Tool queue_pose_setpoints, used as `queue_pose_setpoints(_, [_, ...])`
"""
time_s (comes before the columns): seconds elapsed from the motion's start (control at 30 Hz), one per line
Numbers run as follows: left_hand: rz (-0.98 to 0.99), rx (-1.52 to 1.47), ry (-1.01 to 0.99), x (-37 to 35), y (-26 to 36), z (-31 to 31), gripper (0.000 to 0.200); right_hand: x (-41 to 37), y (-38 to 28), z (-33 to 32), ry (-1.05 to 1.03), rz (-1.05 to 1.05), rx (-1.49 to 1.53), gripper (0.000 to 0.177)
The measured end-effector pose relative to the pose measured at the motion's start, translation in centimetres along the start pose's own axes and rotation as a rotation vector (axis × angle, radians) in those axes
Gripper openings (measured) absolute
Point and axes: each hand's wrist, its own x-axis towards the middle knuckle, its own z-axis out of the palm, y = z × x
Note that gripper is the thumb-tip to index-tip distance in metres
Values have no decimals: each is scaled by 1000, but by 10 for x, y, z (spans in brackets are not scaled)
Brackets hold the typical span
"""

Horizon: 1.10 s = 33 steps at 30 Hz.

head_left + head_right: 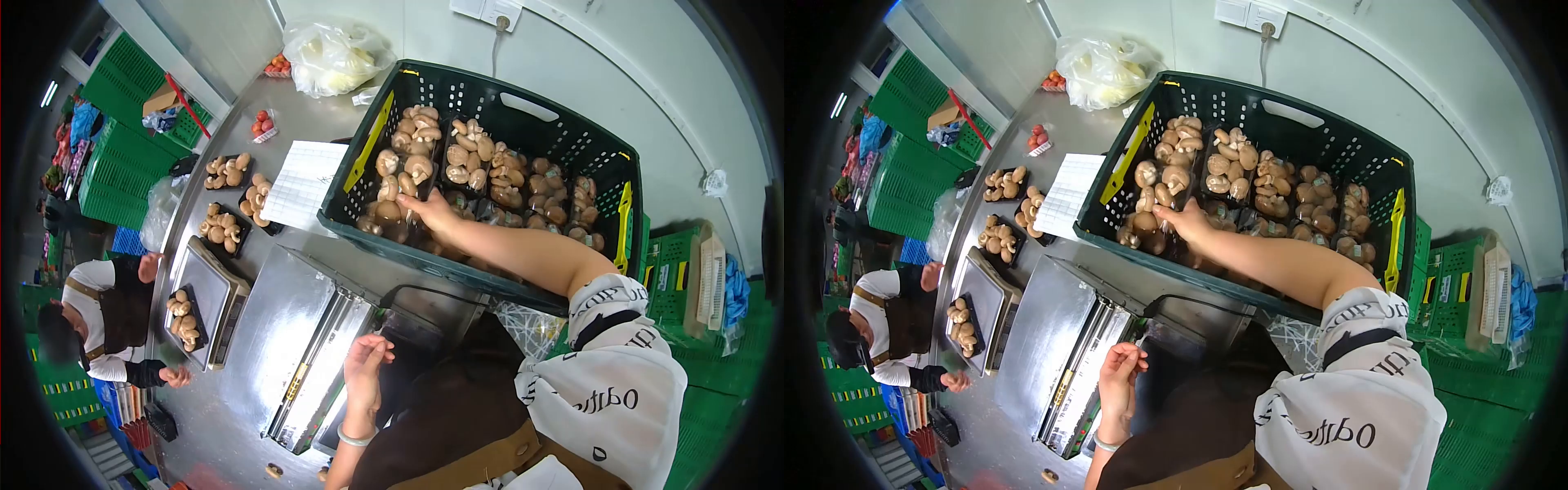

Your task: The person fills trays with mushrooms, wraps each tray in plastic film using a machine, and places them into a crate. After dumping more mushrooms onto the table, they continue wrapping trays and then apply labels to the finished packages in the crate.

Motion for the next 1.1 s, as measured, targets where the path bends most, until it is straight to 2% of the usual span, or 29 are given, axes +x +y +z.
queue_pose_setpoints(0.07, [-5, 5, -15, 2, -3, -4, 9, -12, -20, 0, -97, 107, -82, 74])
queue_pose_setpoints(0.17, [-9, 43, -34, 1, -6, -3, 9, 5, -2, 4, -9, 198, -268, 79])
queue_pose_setpoints(0.23, [-13, 48, -55, -5, -8, -6, 10, -15, -42, 3, -48, 332, -278, 77])
queue_pose_setpoints(0.27, [-5, 47, -65, -5, -7, -7, 10, -25, -52, -5, -181, 317, -154, 75])
queue_pose_setpoints(0.3, [-5, 66, -76, -6, -5, -10, 9, -7, -25, -19, -230, 328, -194, 71])
queue_pose_setpoints(0.33, [0, 74, -75, -9, -4, -14, 8, -23, -49, -23, -167, 257, -417, 68])
queue_pose_setpoints(0.37, [10, 72, -58, -13, -5, -20, 8, -17, -44, -36, -191, 152, -602, 68])
queue_pose_setpoints(0.4, [20, 83, -65, -14, -4, -29, 9, -32, -54, -38, -83, -110, -685, 67])
queue_pose_setpoints(0.43, [33, 92, -62, -14, -1, -42, 10, -42, -76, -39, -153, -186, -597, 64])
queue_pose_setpoints(0.5, [89, 143, -50, -21, 25, -71, 13, -48, -105, -31, -58, -474, -677, 56])
queue_pose_setpoints(0.53, [143, 70, -22, -25, 42, -92, 15, -55, -132, -17, -55, -711, -815, 52])
queue_pose_setpoints(0.57, [173, 178, 67, -29, 66, -116, 15, -71, -158, 6, -80, -706, -816, 41])
queue_pose_setpoints(0.6, [253, 172, 183, -27, 77, -150, 19, -70, -160, 21, -193, -641, -729, 34])
queue_pose_setpoints(0.63, [434, 228, 368, -25, 91, -180, 22, -69, -162, 36, -291, -570, -645, 27])
queue_pose_setpoints(0.67, [554, 151, 431, -23, 106, -216, 23, -77, -165, 61, -403, -594, -629, 23])
queue_pose_setpoints(0.7, [641, -51, 532, -23, 127, -237, 22, -89, -164, 93, -507, -613, -615, 20])
queue_pose_setpoints(0.77, [720, 27, 835, -9, 140, -305, 31, -102, -158, 149, -794, -640, -723, 21])
queue_pose_setpoints(0.83, [620, 29, 978, 10, 136, -372, 37, -100, -133, 208, -1079, -777, -764, 28])
queue_pose_setpoints(0.87, [551, 18, 997, 21, 132, -398, 38, -98, -121, 239, -1188, -743, -754, 29])
queue_pose_setpoints(0.93, [437, 41, 991, 44, 123, -441, 42, -87, -91, 302, -1257, -706, -767, 31])
queue_pose_setpoints(0.97, [403, 43, 923, 59, 114, -466, 44, -81, -80, 334, -1260, -642, -774, 32])
queue_pose_setpoints(1.0, [369, 14, 912, 64, 117, -468, 45, -73, -70, 368, -1262, -578, -782, 34])
queue_pose_setpoints(1.1, [379, -105, 987, 94, 127, -457, 43, -45, -29, 466, -1146, -716, -846, 37])
